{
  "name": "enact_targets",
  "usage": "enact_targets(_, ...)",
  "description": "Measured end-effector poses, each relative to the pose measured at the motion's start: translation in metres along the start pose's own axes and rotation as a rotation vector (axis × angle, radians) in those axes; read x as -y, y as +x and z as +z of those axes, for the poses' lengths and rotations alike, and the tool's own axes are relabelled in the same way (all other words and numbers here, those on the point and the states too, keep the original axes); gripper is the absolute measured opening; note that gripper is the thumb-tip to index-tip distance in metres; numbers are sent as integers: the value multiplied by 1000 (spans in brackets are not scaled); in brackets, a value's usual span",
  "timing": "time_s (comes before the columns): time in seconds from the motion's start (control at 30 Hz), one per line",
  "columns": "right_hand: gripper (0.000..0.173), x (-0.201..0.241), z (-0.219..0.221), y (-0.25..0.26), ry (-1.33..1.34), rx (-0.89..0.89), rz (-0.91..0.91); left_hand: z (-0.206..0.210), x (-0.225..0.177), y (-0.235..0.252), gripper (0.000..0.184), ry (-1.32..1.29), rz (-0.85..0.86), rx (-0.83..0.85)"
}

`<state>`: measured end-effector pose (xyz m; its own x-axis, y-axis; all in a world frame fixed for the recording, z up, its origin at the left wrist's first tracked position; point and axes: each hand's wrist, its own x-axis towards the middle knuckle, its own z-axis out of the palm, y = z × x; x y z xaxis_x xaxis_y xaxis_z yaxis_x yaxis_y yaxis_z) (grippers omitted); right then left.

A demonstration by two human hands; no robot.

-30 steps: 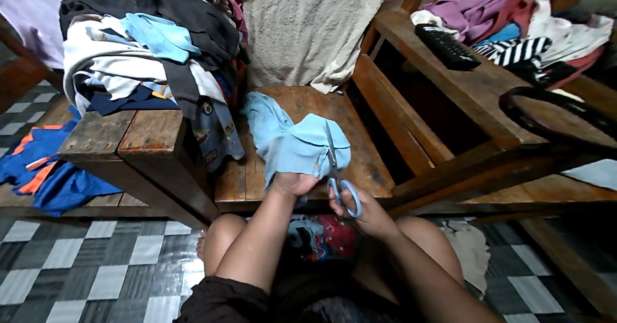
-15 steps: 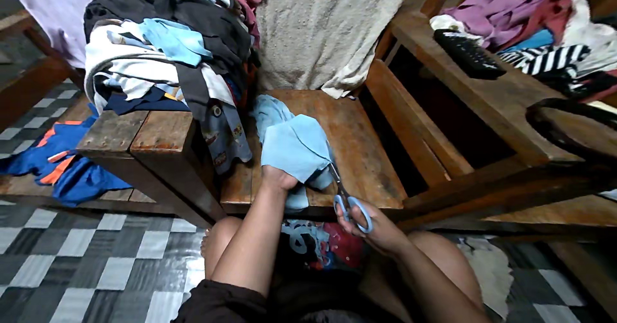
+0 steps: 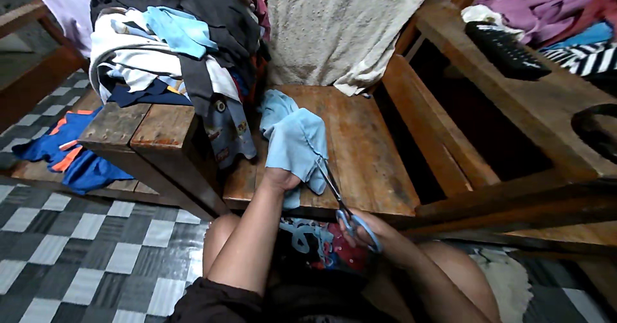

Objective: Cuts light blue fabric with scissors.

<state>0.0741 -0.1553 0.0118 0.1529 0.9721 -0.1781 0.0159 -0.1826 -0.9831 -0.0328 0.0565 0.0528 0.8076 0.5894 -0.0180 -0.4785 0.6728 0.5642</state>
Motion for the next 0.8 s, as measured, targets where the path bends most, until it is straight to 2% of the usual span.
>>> enact_targets(0.1,54,1,5,4,-15,-3,25,-1,1,0,36,6,-28,32)
enact_targets(0.13,52,2,6,4,-30,-7,30,1,0,-1,30,27,-31,14)
enact_targets(0.23,50,2,6,4,-47,-34,47,5,-7,-1,37,122,-42,-63)
enact_targets(0.3,48,2,6,3,-65,-55,64,1,-6,-1,33,155,-4,-77)
enact_targets(0.47,54,0,2,2,-57,-73,73,6,-4,2,32,70,7,-131)
enact_targets(0.53,52,0,2,3,-68,-73,65,2,-3,3,29,26,11,-98)
enact_targets(0.7,53,0,1,5,-53,-57,18,-11,2,6,35,-63,2,46)
enact_targets(0.8,58,0,3,9,-31,-55,-20,-8,4,2,43,-71,-5,-11)
